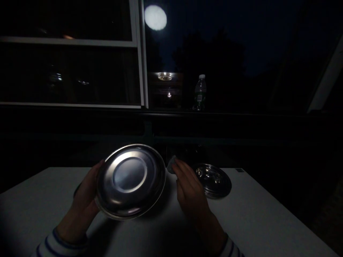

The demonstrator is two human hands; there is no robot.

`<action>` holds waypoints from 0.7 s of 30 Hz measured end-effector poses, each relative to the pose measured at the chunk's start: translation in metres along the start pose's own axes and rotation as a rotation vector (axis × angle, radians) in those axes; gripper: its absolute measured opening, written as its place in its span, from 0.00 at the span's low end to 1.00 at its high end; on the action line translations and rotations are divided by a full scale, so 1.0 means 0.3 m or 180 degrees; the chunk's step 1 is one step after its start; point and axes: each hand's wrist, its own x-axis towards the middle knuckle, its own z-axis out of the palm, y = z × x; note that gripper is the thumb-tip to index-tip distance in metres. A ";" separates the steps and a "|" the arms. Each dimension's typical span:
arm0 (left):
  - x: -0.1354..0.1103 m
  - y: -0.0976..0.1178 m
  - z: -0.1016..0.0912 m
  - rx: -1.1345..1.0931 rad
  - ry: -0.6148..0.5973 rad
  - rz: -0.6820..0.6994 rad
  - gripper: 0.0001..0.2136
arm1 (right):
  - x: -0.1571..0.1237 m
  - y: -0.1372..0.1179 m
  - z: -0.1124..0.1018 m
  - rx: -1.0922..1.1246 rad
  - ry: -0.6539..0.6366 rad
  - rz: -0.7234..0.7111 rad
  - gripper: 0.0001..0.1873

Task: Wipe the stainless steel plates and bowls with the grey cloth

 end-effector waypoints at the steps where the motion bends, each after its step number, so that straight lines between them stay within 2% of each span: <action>1: -0.005 0.000 0.000 0.0032 -0.0017 -0.0029 0.12 | -0.001 -0.003 -0.007 0.0033 -0.0025 0.0073 0.26; 5: -0.011 0.002 -0.008 0.0173 -0.0150 -0.0213 0.14 | -0.031 -0.009 -0.029 0.0126 -0.0155 0.0312 0.27; 9: -0.007 -0.006 -0.013 0.0411 -0.0123 -0.0205 0.13 | -0.111 0.005 -0.059 0.0132 -0.0407 0.0422 0.27; 13: -0.019 -0.034 -0.011 0.1211 0.0071 -0.0034 0.12 | -0.210 0.019 -0.096 0.0167 -0.0617 0.0957 0.22; 17: -0.038 -0.086 -0.009 0.2620 -0.0549 0.0089 0.22 | -0.277 0.028 -0.119 0.0326 -0.0586 0.1780 0.18; 19: -0.041 -0.114 -0.009 0.3042 -0.0782 0.0173 0.24 | -0.293 0.034 -0.123 0.0432 -0.0549 0.2045 0.18; 21: -0.037 -0.139 -0.012 0.3254 -0.0853 0.0259 0.24 | -0.300 0.040 -0.124 0.0504 -0.0532 0.2175 0.18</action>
